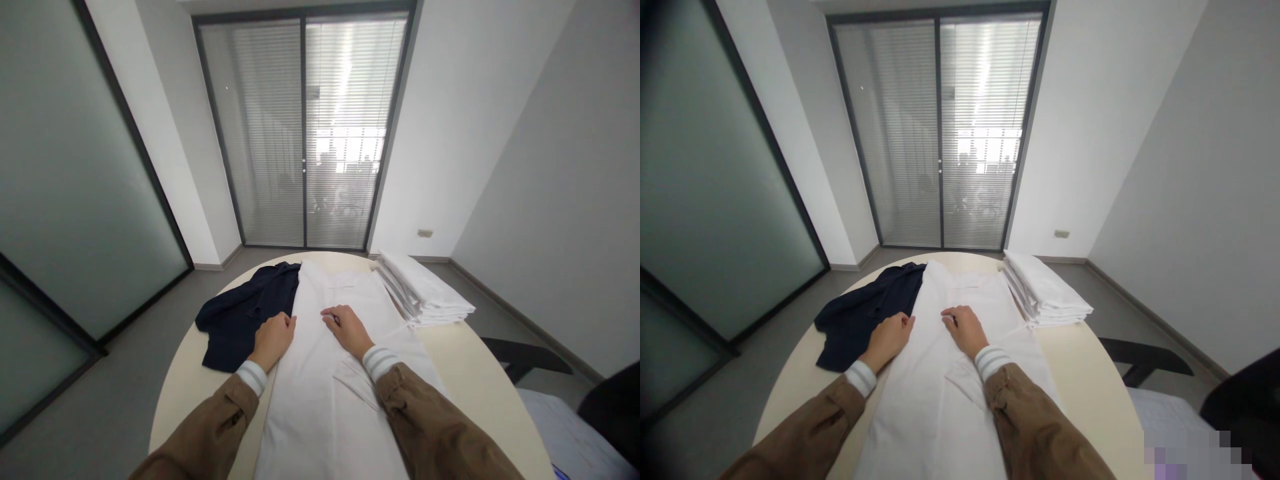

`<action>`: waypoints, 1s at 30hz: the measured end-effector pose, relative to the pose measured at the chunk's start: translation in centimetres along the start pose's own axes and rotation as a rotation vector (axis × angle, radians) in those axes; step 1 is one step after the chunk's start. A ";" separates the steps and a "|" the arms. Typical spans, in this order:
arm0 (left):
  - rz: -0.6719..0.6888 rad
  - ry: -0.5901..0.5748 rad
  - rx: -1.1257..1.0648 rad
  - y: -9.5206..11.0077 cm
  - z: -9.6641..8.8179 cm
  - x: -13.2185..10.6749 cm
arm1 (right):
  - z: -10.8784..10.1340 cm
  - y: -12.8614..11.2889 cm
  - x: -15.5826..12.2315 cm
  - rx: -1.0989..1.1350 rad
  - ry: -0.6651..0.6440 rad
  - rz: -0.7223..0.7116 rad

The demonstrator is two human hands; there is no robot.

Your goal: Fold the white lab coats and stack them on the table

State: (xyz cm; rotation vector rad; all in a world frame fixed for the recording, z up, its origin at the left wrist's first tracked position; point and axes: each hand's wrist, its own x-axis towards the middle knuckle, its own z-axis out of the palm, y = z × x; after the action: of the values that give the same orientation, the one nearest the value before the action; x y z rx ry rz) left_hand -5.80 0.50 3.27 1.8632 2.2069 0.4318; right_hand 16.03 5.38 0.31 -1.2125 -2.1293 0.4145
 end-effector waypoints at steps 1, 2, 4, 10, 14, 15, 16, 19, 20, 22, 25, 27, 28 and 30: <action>-0.012 -0.030 0.026 0.1 -0.1 0.2 | 0.0 0.0 0.0 -0.024 0.000 0.007; -0.017 -0.046 0.050 0.2 -0.2 0.3 | -0.1 -0.1 0.0 -0.054 0.001 0.017; -0.009 -0.026 0.091 0.6 -0.3 0.1 | -0.2 -0.2 -0.1 -0.131 -0.001 0.038; 0.500 0.197 0.088 1.6 0.5 -2.0 | -0.5 -0.8 -0.5 -0.370 -0.083 0.091; 0.718 -0.011 0.110 1.4 2.1 -2.4 | -0.7 -1.0 -0.3 -0.431 -0.169 0.120; 0.701 -0.049 0.124 1.3 2.5 -2.4 | -1.0 -0.9 -0.3 -0.429 -0.207 0.118; 0.681 -0.074 0.135 1.2 2.7 -2.4 | -1.4 -0.8 -0.2 -0.422 -0.254 0.106; 0.650 -0.103 0.156 1.2 2.9 -2.4 | -4.0 -0.2 -0.2 -0.394 -0.379 0.057; 0.645 -0.114 0.161 1.3 2.7 -2.4 | -5.1 0.1 -0.3 -0.401 -0.378 0.075; 0.633 -0.157 0.178 1.7 2.0 -2.3 | -7.6 0.6 -0.9 -0.472 -0.293 0.212; 0.599 -0.279 0.213 2.7 0.8 -2.2 | -10.8 1.4 -2.4 -0.664 -0.225 0.472; 0.572 -0.347 0.228 3.6 0.4 -2.2 | -12.3 2.0 -3.8 -0.749 -0.246 0.602; 0.568 -0.353 0.225 4.0 0.5 -2.3 | -12.8 2.3 -4.4 -0.771 -0.258 0.654; 0.587 -0.302 0.204 4.6 1.0 -2.7 | -13.5 2.9 -5.6 -0.784 -0.264 0.722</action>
State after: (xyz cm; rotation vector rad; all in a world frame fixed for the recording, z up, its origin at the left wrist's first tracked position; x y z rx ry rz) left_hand -0.75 -1.39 3.93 2.4857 1.5368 0.0040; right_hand 28.95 1.58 6.61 -2.5130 -2.0569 0.0036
